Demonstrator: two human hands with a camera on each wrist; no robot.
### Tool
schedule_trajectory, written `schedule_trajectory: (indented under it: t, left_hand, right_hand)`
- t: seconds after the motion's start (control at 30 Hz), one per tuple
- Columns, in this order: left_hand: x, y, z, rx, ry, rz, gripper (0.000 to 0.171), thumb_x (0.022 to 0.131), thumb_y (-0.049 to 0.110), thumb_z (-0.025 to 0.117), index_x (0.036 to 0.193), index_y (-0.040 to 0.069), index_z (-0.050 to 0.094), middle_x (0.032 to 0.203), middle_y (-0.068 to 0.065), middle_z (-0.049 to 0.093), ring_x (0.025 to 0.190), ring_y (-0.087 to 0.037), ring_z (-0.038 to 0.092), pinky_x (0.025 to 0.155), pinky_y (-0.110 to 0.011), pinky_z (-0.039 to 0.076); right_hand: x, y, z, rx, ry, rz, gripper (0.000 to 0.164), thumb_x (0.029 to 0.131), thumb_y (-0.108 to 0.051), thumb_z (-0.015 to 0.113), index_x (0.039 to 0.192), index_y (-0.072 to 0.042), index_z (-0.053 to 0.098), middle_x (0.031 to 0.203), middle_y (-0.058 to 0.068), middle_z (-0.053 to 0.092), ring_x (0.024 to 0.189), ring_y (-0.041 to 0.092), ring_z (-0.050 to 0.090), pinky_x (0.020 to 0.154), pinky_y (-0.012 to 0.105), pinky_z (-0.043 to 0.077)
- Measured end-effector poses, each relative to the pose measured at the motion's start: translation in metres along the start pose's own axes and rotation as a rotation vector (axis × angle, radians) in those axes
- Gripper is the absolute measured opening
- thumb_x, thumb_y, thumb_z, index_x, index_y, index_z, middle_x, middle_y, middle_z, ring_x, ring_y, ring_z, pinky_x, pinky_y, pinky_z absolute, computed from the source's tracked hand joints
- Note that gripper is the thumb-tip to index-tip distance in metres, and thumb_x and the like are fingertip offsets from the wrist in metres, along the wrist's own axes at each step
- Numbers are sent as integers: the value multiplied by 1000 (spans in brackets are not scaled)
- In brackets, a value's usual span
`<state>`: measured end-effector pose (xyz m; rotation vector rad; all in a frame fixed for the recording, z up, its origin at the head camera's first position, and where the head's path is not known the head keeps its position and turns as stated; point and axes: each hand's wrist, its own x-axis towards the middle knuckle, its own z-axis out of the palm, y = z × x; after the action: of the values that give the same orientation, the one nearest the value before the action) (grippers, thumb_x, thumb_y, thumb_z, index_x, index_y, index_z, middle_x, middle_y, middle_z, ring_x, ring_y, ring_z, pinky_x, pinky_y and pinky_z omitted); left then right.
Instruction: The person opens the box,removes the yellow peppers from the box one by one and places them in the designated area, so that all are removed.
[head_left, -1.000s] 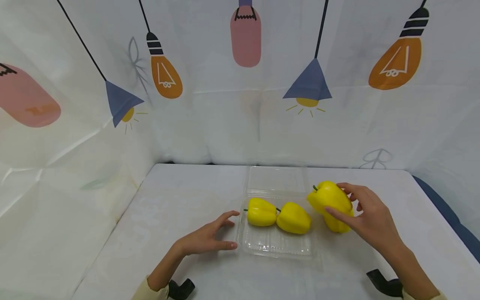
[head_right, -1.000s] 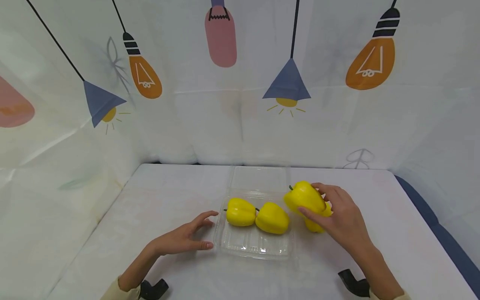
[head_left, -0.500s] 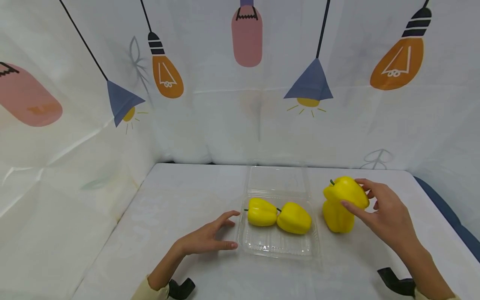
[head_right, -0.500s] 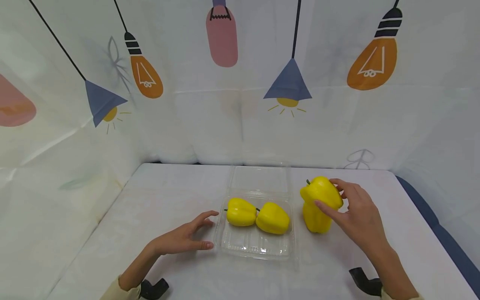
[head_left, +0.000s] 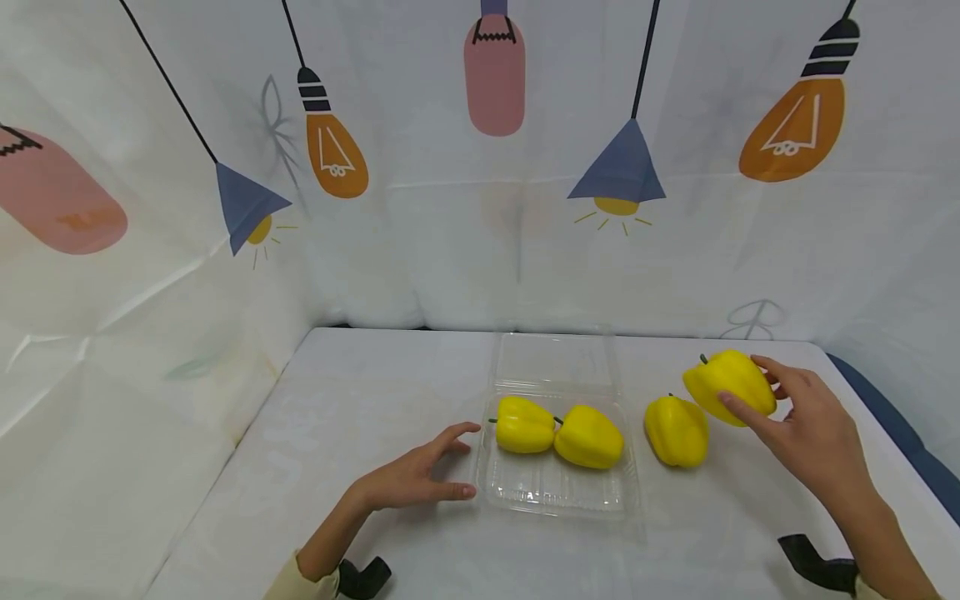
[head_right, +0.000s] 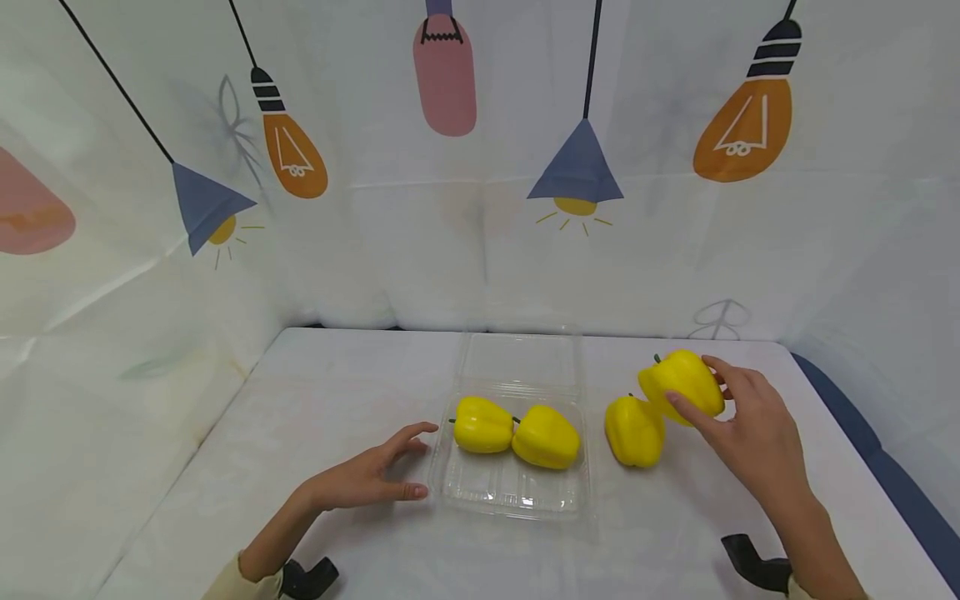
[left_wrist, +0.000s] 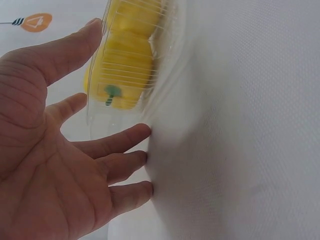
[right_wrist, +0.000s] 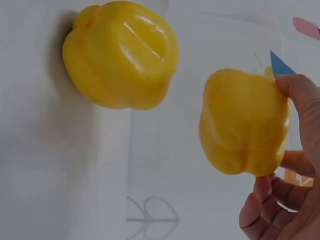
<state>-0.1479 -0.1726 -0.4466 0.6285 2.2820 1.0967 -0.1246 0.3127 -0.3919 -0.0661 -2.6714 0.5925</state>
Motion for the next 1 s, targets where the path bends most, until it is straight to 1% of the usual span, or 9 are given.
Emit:
schedule_trajectory:
  t: [0.13,0.3,0.43,0.57,0.73,0.9,1.0]
  left_hand:
    - [0,1,0,7,3,5,77,88,46,72,149,43,25,140,-2,50,136,-26,37,107,-60,29]
    - [0,1,-1,4,3,6,77,88,45,72,149,43,25,140,-3,50,136,-26,37,107,-61,29]
    - [0,1,-1,1,1,2,78,88,46,73,149,43,25,140,-2,50,136,-26,38,107,-60,29]
    - [-1,1,-1,-5,1,5,78,87,48,73,150,43,25,140,-2,50,136,-26,37,107,-60,29]
    - [-1,0,-1,-4,4,9,79,87,48,73,150,42,25,140,-3,50,136,-26,37,107,-61,29]
    - [-1,0,0,-15,4,1,78,88,45,73,150,42,26,141,-3,49,136,-27,37,107,-61,28]
    - [0,0,0,-21,6,1,78,88,43,73,150,41,26,141,-4,49,137,-28,37,107,-62,28]
  right_hand:
    - [0,5,0,-30,-56,59,77,89,-48,71,140,4,47,113,33,47,89,42,47,61,46,45]
    - [-1,11,0,-56,-122,133,85,91,-54,65,142,9,41,110,35,44,87,44,46,65,53,47]
    - [-1,15,-2,-74,-179,182,89,91,-58,61,140,13,38,105,35,44,86,44,46,65,53,47]
    - [-1,19,-3,-90,-236,214,90,92,-61,58,137,15,39,102,35,45,84,43,47,63,51,48]
    - [-2,25,-2,-99,-299,244,91,92,-63,55,134,16,39,104,38,44,83,43,47,65,54,48]
    - [-4,29,-1,-101,-345,258,90,93,-63,53,131,17,39,105,40,43,82,43,48,67,56,48]
    - [-4,31,0,-101,-364,264,90,93,-64,53,129,18,39,104,40,44,81,43,49,67,56,49]
